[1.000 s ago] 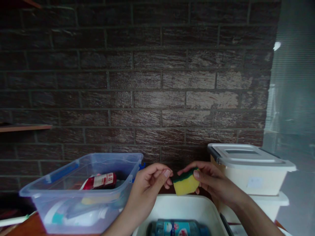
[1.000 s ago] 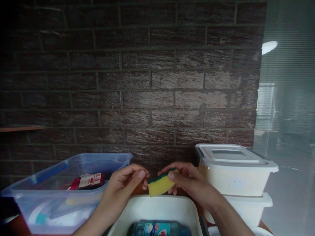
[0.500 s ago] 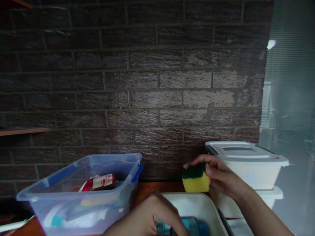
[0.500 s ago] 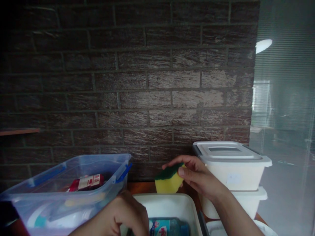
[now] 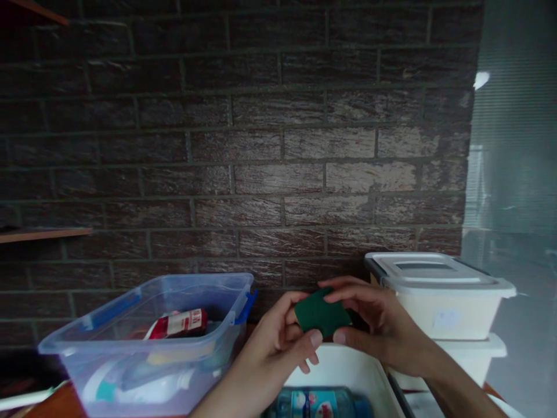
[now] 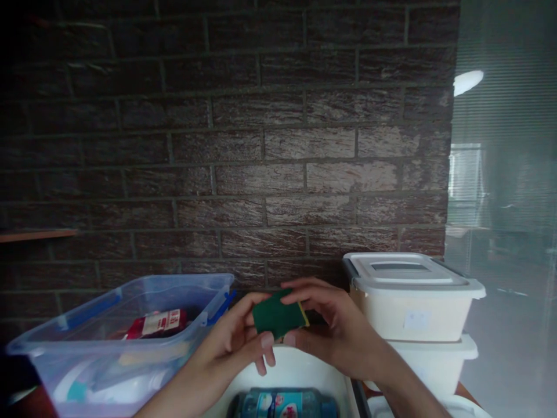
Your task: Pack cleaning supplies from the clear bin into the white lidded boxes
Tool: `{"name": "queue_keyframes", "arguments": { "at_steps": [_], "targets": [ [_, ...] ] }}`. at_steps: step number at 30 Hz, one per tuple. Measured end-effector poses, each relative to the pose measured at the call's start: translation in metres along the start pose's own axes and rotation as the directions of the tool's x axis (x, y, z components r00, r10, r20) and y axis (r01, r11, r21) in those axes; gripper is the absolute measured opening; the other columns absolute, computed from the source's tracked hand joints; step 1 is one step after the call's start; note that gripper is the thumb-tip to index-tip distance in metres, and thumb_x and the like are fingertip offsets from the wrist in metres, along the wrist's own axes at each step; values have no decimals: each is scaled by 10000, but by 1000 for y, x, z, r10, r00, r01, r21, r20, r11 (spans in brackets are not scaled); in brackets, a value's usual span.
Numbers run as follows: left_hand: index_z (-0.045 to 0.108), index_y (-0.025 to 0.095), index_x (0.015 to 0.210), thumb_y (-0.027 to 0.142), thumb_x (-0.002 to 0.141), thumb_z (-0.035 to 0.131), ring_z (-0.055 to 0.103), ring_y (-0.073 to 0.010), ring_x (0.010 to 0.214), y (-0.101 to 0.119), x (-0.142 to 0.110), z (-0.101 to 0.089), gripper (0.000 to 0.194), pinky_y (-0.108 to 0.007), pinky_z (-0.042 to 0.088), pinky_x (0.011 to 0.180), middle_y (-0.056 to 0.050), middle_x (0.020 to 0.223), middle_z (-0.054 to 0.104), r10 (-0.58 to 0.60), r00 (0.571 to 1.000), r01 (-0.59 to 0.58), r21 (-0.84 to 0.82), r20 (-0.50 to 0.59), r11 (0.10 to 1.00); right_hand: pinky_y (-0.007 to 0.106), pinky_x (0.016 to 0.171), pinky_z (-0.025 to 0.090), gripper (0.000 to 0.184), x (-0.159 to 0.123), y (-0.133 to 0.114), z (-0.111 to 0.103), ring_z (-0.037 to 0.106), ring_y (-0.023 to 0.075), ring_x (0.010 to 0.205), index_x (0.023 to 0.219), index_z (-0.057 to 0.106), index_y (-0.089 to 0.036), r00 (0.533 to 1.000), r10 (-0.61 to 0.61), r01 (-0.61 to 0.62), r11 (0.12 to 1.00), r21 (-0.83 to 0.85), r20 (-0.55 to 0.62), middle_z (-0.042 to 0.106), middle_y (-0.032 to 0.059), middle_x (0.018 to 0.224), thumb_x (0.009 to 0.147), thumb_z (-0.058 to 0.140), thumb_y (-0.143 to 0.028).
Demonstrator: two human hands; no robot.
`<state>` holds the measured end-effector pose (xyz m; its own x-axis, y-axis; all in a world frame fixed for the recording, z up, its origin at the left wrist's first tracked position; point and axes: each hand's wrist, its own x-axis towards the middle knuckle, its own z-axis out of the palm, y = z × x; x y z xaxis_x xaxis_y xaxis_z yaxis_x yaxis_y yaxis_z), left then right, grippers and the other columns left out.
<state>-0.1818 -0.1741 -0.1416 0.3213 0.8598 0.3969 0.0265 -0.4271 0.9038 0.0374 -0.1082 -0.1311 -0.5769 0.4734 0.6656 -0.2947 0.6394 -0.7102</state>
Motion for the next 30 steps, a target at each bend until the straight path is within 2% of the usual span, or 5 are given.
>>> {"name": "queue_keyframes", "arguments": {
  "at_steps": [5,11,18,24,30],
  "targets": [
    [458,255,1421,368,1011,565,621,-143,772,-10,-3,-3,438,-274,517,711,-18,918,655,56,994,-43,134,-94,990,347,843,582,577,-2,10,9,694,197,983,1406,554,-331,990,141,-141,988,57,15,706,44,1103,883,770,-216],
    [580,272,1397,370,1008,564,654,-171,867,-13,-1,-7,402,-262,549,733,-50,1061,698,150,977,-103,283,-152,954,216,554,549,413,2,20,13,623,91,597,1359,611,-264,985,174,-173,983,67,-13,712,-1,839,956,687,-317],
    [598,270,1388,357,998,574,674,-178,805,-15,2,-2,400,-297,594,702,-63,1053,691,156,968,-127,150,-198,980,234,550,555,363,3,22,18,652,107,627,1356,609,-259,980,198,-192,972,132,-31,720,30,936,1006,604,-351],
    [649,256,1288,307,940,678,664,-149,776,-17,3,-1,353,-272,565,694,-58,1077,645,173,962,-150,121,-210,981,389,966,546,611,4,19,21,685,184,1024,1414,535,-313,990,114,-132,956,261,84,701,42,1168,871,774,-168],
    [618,185,1264,327,971,626,560,-86,592,-8,9,-9,325,-213,489,511,-53,942,636,-16,990,-29,-316,-141,948,334,806,592,500,4,13,10,722,167,889,1415,574,-304,977,203,-212,947,241,60,705,70,1184,937,709,-244]
  ]
}}
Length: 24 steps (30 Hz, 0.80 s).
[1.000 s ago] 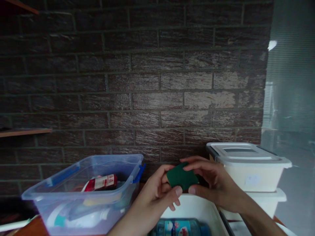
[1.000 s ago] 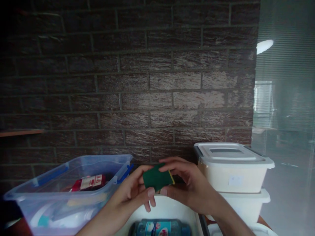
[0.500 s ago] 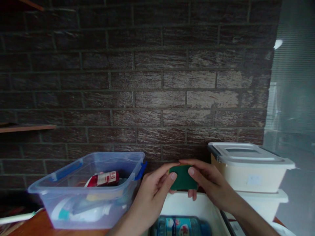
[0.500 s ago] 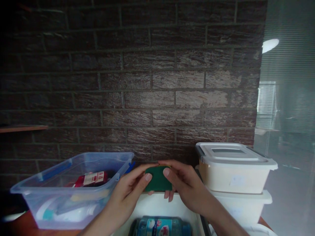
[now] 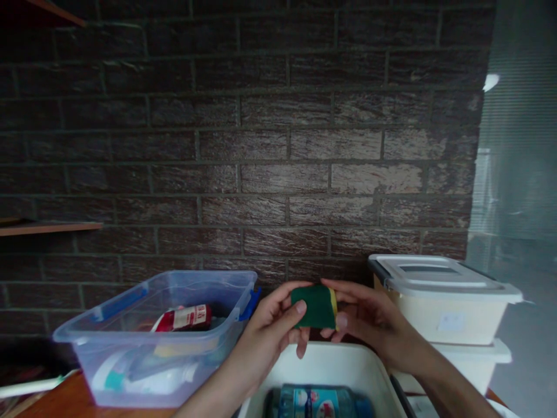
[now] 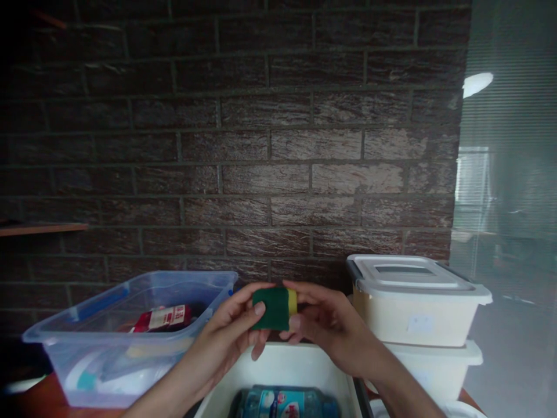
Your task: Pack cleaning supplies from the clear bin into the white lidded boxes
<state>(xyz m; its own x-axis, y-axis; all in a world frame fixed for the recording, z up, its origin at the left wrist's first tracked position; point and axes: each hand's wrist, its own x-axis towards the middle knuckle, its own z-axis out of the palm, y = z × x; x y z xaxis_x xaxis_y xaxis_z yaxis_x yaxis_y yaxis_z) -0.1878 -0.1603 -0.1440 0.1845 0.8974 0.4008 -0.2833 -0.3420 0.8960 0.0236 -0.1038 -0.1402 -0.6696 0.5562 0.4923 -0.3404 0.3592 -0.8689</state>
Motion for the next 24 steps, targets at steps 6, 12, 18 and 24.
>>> {"name": "queue_keyframes", "arguments": {
  "at_steps": [6,12,18,24],
  "targets": [
    [616,179,1268,277,981,609,514,-59,576,1,0,0,303,-176,423,467,-50,948,602,-129,991,132,-143,30,981,346,904,559,466,-3,0,-3,640,206,1093,1387,617,-313,989,-136,117,964,-239,-64,581,90,1342,931,711,-282],
    [586,191,1325,337,982,608,546,-76,589,-2,1,1,374,-197,453,474,-59,972,602,-142,990,144,-85,22,986,358,919,561,486,-4,-4,-1,611,243,1177,1363,632,-323,982,-189,161,884,-440,-21,550,94,1405,895,750,-266],
    [561,254,1377,352,865,771,648,-166,900,-5,2,-1,563,-261,551,718,-93,1236,632,16,999,-8,174,-44,985,303,796,556,326,4,4,-9,684,160,840,1221,706,-248,986,-37,-1,975,-224,-164,738,29,918,912,738,-348],
    [686,164,1161,396,917,704,640,-141,732,-6,4,-5,337,-252,534,698,-30,793,693,29,999,-19,305,-28,952,266,665,531,380,4,8,-11,663,154,721,1148,745,-165,981,87,-129,961,-246,-173,740,52,806,941,672,-475]
  ]
}}
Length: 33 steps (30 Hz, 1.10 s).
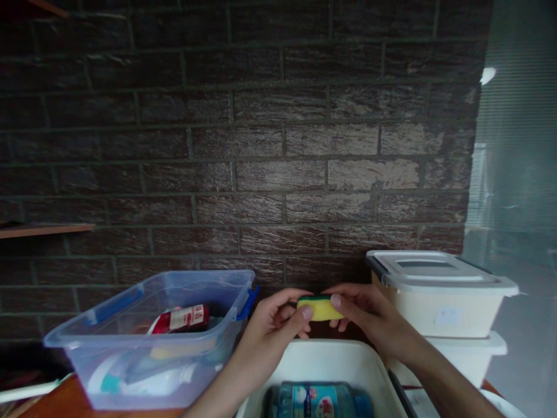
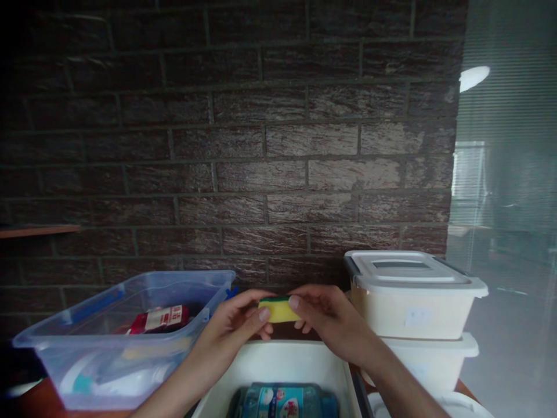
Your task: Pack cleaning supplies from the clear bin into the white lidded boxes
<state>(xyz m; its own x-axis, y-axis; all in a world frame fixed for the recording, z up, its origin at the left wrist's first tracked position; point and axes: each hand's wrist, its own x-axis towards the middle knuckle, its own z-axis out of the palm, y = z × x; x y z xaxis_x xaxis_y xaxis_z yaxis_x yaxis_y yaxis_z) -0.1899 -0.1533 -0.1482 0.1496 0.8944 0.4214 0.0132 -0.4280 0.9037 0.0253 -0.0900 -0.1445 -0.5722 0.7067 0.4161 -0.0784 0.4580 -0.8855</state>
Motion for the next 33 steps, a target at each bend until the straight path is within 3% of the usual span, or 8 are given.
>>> {"name": "queue_keyframes", "arguments": {
  "at_steps": [8,13,18,21,24,26,29,33],
  "targets": [
    [699,131,844,498,939,630,638,-145,629,1,2,-1,385,-226,500,566,-46,713,683,-32,999,31,115,13,993,224,621,497,346,-1,-2,5,605,119,672,853,724,-147,996,70,-79,984,157,62,664,18,743,950,655,-472],
    [671,123,791,604,941,557,680,-188,569,-1,2,-3,517,-234,458,486,-81,645,690,-112,993,101,207,45,973,245,526,505,393,1,5,6,628,137,581,870,715,-129,984,115,-147,953,263,135,690,53,744,978,598,-489],
    [681,102,904,646,964,464,699,-198,589,-3,3,-4,589,-244,487,480,-125,770,723,-219,973,214,69,72,974,250,666,542,297,-1,0,3,679,148,739,926,777,-148,992,83,-99,980,176,92,725,50,799,952,668,-424],
    [675,110,1039,565,945,577,678,-179,667,1,3,-7,474,-266,543,541,-113,884,716,-211,971,220,-72,110,973,323,889,556,241,-2,-5,-1,690,207,1033,1086,793,-216,995,-63,57,995,77,81,742,72,1099,886,763,-348],
    [683,141,1123,409,877,740,669,-173,818,5,3,-11,368,-257,558,665,-92,990,703,-131,979,152,-134,159,979,391,1030,515,350,-4,-6,-6,616,252,1225,1163,767,-264,983,-168,163,984,65,74,633,70,1365,819,829,-292],
    [673,167,1174,333,827,804,673,-181,872,4,2,-12,406,-255,537,717,-83,1009,711,-84,984,108,-148,155,983,405,1004,533,445,-5,-5,-9,636,250,1190,1270,708,-281,992,-111,105,989,102,56,650,78,1339,838,812,-303],
    [645,181,1224,282,813,822,681,-191,891,1,0,-11,458,-276,512,760,-91,1025,731,-34,990,54,-146,135,988,378,884,573,513,-6,-2,-10,700,225,1024,1371,625,-282,1000,-6,2,993,120,30,742,72,1122,881,770,-336],
    [645,199,1230,242,829,799,687,-201,912,0,-3,-7,431,-299,510,789,-94,1044,742,12,995,-8,-43,98,999,371,875,572,463,-5,1,-9,716,215,987,1295,666,-259,995,-34,25,996,89,96,762,64,1110,855,798,-313]
  ]
}}
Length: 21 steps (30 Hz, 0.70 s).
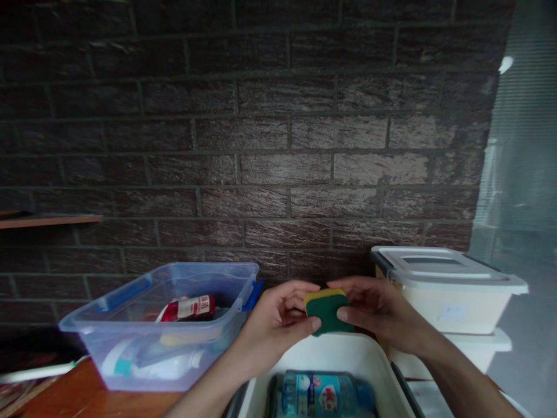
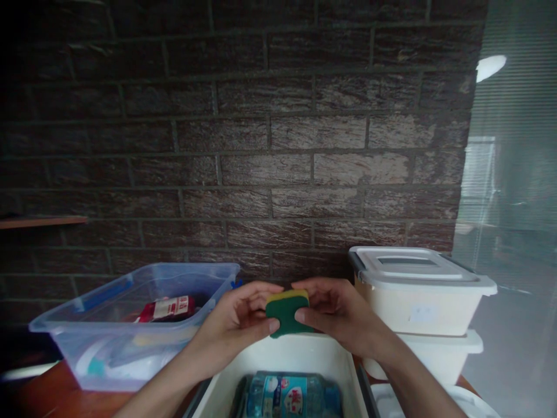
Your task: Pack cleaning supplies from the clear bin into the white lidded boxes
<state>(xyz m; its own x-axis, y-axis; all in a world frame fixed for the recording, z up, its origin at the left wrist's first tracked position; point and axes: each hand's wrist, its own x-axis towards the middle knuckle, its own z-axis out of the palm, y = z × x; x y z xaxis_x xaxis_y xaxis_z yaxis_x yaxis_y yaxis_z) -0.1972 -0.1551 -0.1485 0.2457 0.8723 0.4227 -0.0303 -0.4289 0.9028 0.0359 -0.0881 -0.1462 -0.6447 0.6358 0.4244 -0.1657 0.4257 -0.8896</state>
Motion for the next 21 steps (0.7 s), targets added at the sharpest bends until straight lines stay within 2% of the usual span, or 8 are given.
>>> {"name": "queue_keyframes", "arguments": {
  "at_steps": [3,5,7,10,12,15,17,21],
  "targets": [
    [686,234,1200,189,817,787,685,-231,1014,3,-1,2,398,-349,509,913,-78,1115,741,111,988,-88,199,-104,976,417,966,552,486,-1,-3,-1,699,241,1083,1291,663,-260,998,-58,56,992,-117,-11,746,69,1181,832,817,-294],
    [729,258,1148,176,830,762,681,-237,1036,7,-3,2,330,-360,494,956,-59,1121,745,204,970,-141,372,-135,917,423,978,548,468,-3,-8,0,694,248,1096,1279,670,-265,992,-119,104,963,-249,-46,740,69,1188,834,813,-290],
    [756,272,1113,164,857,722,680,-237,1039,11,-4,2,280,-351,492,954,-50,1118,749,275,955,-189,493,-108,849,408,965,546,393,-5,-14,1,687,249,1091,1222,702,-267,978,-200,164,906,-391,-53,732,70,1181,842,803,-283],
    [765,270,1100,163,883,689,672,-237,1074,16,-7,4,254,-340,487,961,-56,1157,739,335,939,-248,532,-72,810,388,946,538,320,-9,-22,6,662,252,1101,1157,731,-265,956,-292,236,826,-511,-29,705,81,1189,845,799,-285],
    [756,254,1104,216,876,721,675,-236,1054,17,-9,5,234,-335,495,935,-68,1143,738,298,951,-224,476,-85,850,380,915,550,334,-13,-23,8,668,246,1070,1186,715,-259,967,-251,205,863,-462,-39,705,86,1163,863,782,-308],
    [716,198,1134,332,852,767,692,-206,837,14,-9,7,316,-287,509,724,-75,942,756,90,992,-65,255,-88,965,354,818,578,435,-20,-17,9,699,208,941,1308,629,-261,994,-91,76,969,-234,-54,712,79,1149,898,744,-352],
    [701,159,1118,376,844,772,667,-178,699,11,-10,7,356,-250,467,607,-55,790,737,-38,997,48,137,-71,989,326,756,580,468,-26,-11,9,701,184,870,1346,597,-261,998,-17,6,986,-165,-66,718,74,1146,912,726,-378],
    [720,120,1022,394,823,785,675,-174,713,4,-17,6,345,-268,525,636,-65,837,724,-112,993,116,93,-46,989,327,755,579,503,-37,-8,15,698,214,928,1337,635,-264,999,-19,1,917,-399,-40,723,84,1156,870,763,-400]
  ]
}}
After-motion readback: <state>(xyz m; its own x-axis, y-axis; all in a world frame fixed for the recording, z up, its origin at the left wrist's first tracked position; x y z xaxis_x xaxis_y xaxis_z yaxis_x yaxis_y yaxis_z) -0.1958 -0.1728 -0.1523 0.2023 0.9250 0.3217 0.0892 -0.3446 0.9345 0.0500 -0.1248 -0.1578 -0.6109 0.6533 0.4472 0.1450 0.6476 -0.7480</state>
